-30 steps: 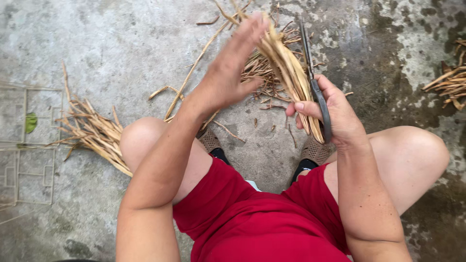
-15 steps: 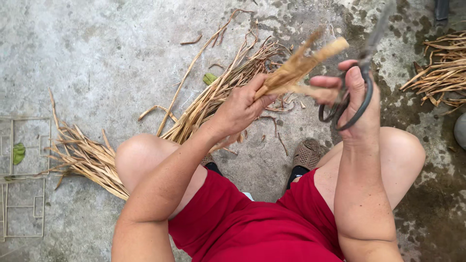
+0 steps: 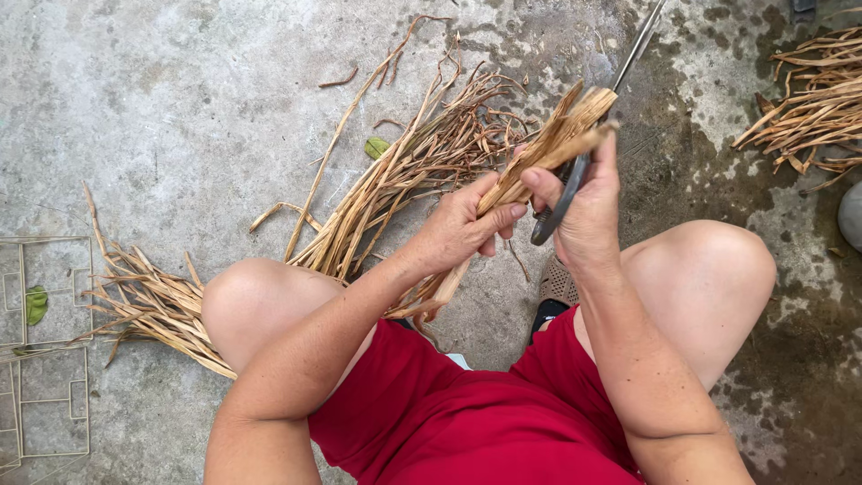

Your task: The person sits on the concrete ground and trims dried leaf strips with scissors, cutting off dark root ends and damaged edges. They sort the trimmed pale strips into a pile, set finished bundles aside, and briefly reach toward a red bucket of water before resuming trimming.

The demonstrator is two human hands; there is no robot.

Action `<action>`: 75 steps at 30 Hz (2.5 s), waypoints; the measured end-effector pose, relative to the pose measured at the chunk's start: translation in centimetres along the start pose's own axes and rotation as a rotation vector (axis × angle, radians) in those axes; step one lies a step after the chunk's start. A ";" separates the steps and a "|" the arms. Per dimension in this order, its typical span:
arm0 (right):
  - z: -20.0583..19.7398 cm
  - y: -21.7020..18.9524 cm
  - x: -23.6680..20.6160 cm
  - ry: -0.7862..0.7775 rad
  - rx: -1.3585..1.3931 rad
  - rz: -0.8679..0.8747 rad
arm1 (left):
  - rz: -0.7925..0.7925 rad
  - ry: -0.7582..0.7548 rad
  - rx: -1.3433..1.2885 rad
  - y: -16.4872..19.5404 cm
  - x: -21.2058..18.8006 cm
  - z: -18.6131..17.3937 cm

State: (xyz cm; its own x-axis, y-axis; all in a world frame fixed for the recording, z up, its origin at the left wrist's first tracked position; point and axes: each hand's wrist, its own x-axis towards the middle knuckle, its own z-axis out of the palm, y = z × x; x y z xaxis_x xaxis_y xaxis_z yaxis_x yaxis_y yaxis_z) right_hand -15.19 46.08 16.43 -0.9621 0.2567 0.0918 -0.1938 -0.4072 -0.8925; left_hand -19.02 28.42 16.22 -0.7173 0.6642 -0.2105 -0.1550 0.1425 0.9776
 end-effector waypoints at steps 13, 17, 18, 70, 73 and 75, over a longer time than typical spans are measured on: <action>-1.6 -0.7 0.6 -0.108 -0.015 0.174 | 0.096 0.024 -0.379 0.8 -1.2 0.8; -1.3 -1.0 0.7 -0.138 0.000 0.158 | 0.090 0.041 -0.375 0.6 -0.8 0.8; -1.1 -1.0 0.6 -0.127 0.024 0.120 | 0.106 0.056 -0.388 0.4 -0.7 0.7; 3.7 -0.2 -2.7 -0.068 -0.777 -0.078 | 0.388 0.463 -0.387 0.0 -1.5 1.0; 3.6 -0.2 -2.7 -0.119 -0.789 -0.137 | 0.367 0.472 -0.383 0.0 -1.6 0.9; 3.5 -0.1 -2.8 -0.114 -0.797 -0.123 | 0.379 0.478 -0.357 -0.2 -1.6 1.0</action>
State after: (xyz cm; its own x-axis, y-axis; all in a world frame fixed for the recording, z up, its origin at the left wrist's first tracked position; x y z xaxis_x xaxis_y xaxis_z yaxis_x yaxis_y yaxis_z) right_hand -13.17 42.36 17.79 -0.9648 0.1504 0.2156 -0.1459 0.3756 -0.9152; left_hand -17.21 28.05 16.35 -0.9730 0.2138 0.0870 0.0096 -0.3391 0.9407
